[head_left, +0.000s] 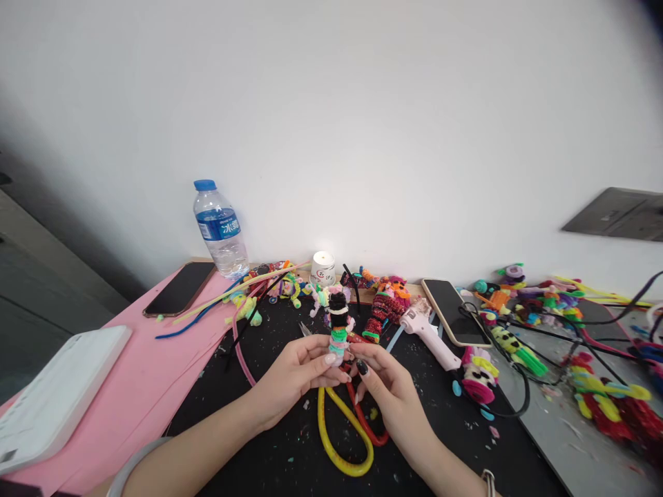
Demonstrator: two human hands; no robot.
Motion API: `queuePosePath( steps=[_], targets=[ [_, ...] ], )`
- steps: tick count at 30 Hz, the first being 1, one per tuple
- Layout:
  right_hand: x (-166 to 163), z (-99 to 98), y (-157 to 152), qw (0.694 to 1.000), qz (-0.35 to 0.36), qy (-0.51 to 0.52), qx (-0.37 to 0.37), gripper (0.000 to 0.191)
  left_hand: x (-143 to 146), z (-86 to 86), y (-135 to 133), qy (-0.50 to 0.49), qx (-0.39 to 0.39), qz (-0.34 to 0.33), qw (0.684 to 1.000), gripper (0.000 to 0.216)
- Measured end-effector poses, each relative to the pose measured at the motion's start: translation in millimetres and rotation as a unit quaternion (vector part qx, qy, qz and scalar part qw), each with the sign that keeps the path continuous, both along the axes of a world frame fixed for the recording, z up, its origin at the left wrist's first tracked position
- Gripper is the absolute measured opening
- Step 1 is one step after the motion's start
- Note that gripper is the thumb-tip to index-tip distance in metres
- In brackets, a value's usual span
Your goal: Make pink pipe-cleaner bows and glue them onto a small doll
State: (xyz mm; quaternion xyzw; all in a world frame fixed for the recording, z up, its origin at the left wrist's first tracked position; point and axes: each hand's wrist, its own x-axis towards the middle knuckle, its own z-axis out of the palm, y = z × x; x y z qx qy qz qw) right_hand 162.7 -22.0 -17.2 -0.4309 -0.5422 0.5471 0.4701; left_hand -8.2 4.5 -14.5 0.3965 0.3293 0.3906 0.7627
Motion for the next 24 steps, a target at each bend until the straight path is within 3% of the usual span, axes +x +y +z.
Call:
queuePosePath(
  steps=[8, 15, 19, 24],
  targets=[
    [7, -5.4, -3, 0.997, -0.06, -0.02, 0.044, 0.018, -7, -4.5, 6, -0.065, -0.037, 0.02, 0.997, 0.02],
    [19, 2.1, 1, 0.958, -0.101, -0.214, 0.162, 0.029, -10, -4.4, 12, -0.064, -0.039, 0.054, 0.996, 0.023],
    [22, 2.4, 5, 0.951, -0.114, -0.225, 0.181, 0.026, -11, -3.6, 14, -0.054, -0.047, 0.077, 0.994, 0.022],
    [19, -1.5, 5, 0.953, -0.097, -0.228, 0.172, 0.014, -10, -2.7, 11, -0.066, -0.081, 0.028, 0.994, 0.016]
  ],
)
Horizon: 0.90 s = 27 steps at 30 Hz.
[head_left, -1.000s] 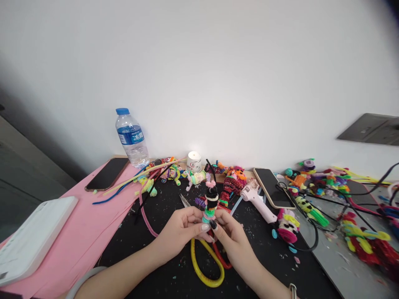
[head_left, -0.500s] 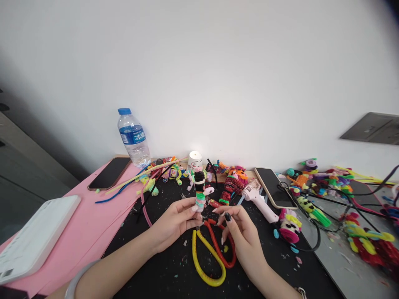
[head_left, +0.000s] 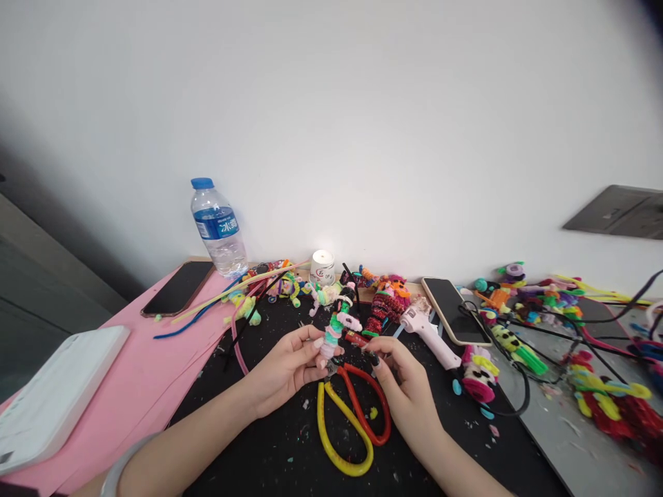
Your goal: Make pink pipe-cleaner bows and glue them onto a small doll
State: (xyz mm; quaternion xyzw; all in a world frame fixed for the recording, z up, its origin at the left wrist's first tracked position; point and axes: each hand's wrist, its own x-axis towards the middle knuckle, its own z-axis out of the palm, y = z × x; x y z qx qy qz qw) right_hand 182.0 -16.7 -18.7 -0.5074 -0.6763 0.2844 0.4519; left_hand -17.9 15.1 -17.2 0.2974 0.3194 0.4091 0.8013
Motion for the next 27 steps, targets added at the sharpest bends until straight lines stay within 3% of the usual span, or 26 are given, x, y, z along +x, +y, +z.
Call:
queuePosePath(
  steps=[6, 15, 21, 27],
  targets=[
    [-7, -1.4, 0, 0.998, 0.056, -0.009, 0.019, 0.024, 6, -1.0, -9, -0.011, 0.026, -0.077, 0.997, 0.017],
    [-11, -10.9, -4, 0.992, 0.036, 0.075, -0.097, 0.023, 8, 0.5, -11, 0.072, 0.035, -0.127, 0.989, 0.028],
    [-5, -8.6, 0, 0.988, -0.022, 0.124, -0.085, 0.025, 1, 2.3, -4, 0.073, 0.056, -0.062, 0.994, 0.033],
    [-2, -10.8, 0, 0.989, -0.023, 0.114, -0.088, 0.023, -1, 0.8, -1, 0.062, 0.046, 0.007, 0.997, 0.025]
  ],
)
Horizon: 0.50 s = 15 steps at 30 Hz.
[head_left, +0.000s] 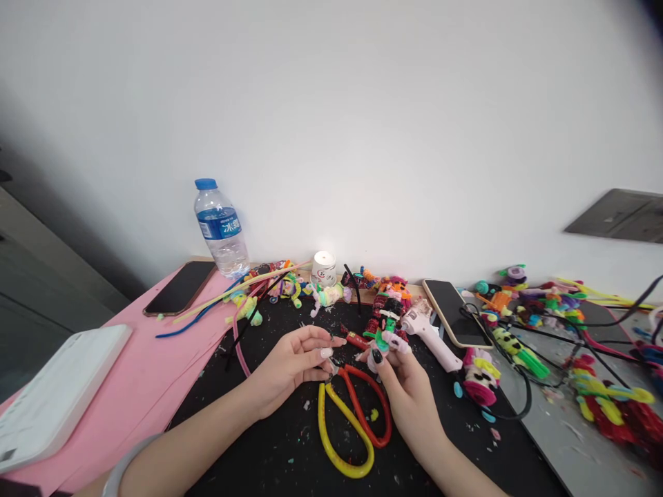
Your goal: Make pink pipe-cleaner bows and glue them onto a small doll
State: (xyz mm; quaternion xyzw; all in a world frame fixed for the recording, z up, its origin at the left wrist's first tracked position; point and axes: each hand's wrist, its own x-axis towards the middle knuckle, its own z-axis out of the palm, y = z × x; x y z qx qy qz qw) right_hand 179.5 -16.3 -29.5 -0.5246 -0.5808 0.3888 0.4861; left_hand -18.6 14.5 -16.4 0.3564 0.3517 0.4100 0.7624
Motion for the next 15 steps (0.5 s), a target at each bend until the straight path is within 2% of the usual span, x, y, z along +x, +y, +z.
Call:
queuePosePath(
  steps=[2, 8, 15],
  targets=[
    [-0.2, -0.6, -1.4, 1.0, 0.0, -0.022, 0.007, 0.021, 0.4, -0.4, 0.3, -0.007, 0.001, 0.02, 1.0, 0.019],
    [-1.2, 1.1, -3.4, 0.998, 0.017, -0.066, 0.018, 0.021, 0.7, -1.7, 0.6, 0.029, 0.034, 0.056, 0.997, 0.031],
    [-1.1, -2.3, -1.9, 0.999, 0.03, -0.041, 0.006, 0.019, 5.5, -2.4, -1.2, 0.088, 0.11, 0.032, 0.99, 0.032]
  ],
)
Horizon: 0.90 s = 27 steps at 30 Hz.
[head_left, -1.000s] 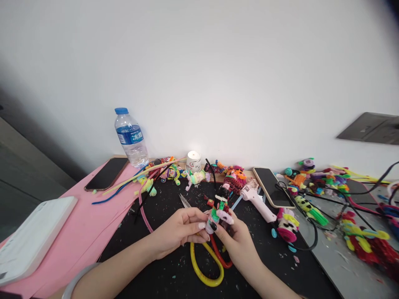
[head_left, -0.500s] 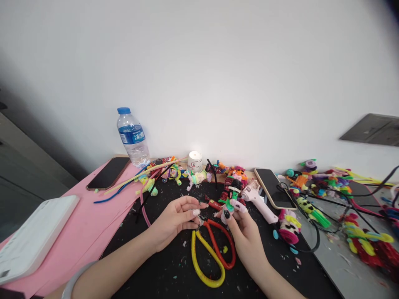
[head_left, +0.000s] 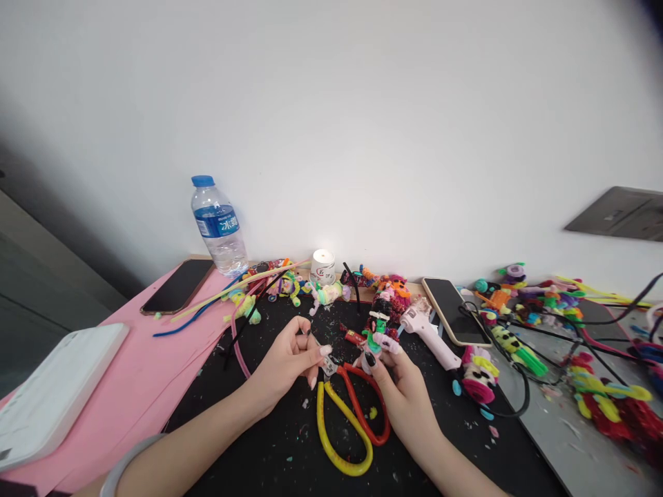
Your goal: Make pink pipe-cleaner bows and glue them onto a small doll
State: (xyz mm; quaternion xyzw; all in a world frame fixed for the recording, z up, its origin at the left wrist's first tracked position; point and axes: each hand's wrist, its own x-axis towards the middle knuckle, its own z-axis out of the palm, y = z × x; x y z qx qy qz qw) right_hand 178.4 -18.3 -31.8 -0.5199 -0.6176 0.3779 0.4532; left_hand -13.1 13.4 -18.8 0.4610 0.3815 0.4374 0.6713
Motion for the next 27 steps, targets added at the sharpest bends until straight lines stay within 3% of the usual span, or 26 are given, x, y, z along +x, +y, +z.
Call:
queuePosePath(
  steps=[4, 8, 15, 18, 22, 24, 27],
  targets=[
    [-1, 1.6, -2, 1.0, 0.027, -0.006, 0.012, 0.019, 0, -4.0, -2, 0.073, 0.053, -0.038, 0.995, 0.02],
    [-1, 3.2, -4, 0.997, 0.07, -0.005, 0.028, 0.017, -2, -4.8, -5, 0.155, 0.086, -0.062, 0.982, 0.026],
    [-2, 5.2, -10, 0.99, 0.136, 0.014, 0.032, 0.018, 0, -2.7, -7, 0.215, 0.133, -0.121, 0.96, 0.025],
    [-1, 3.7, -10, 0.99, 0.139, 0.002, 0.038, 0.019, 1, -1.9, -8, 0.215, 0.147, -0.137, 0.956, 0.018],
    [-1, 0.8, -9, 0.991, 0.13, -0.006, 0.04, 0.019, 1, -1.3, -9, 0.196, 0.132, -0.144, 0.961, 0.025],
    [-2, 1.2, -8, 0.991, 0.131, 0.002, 0.034, 0.019, 1, -1.7, -8, 0.177, 0.106, -0.129, 0.97, 0.025],
    [-4, 4.0, -7, 0.991, 0.133, 0.022, 0.013, 0.018, -1, -2.2, -4, 0.081, 0.054, -0.054, 0.994, 0.024]
  ],
)
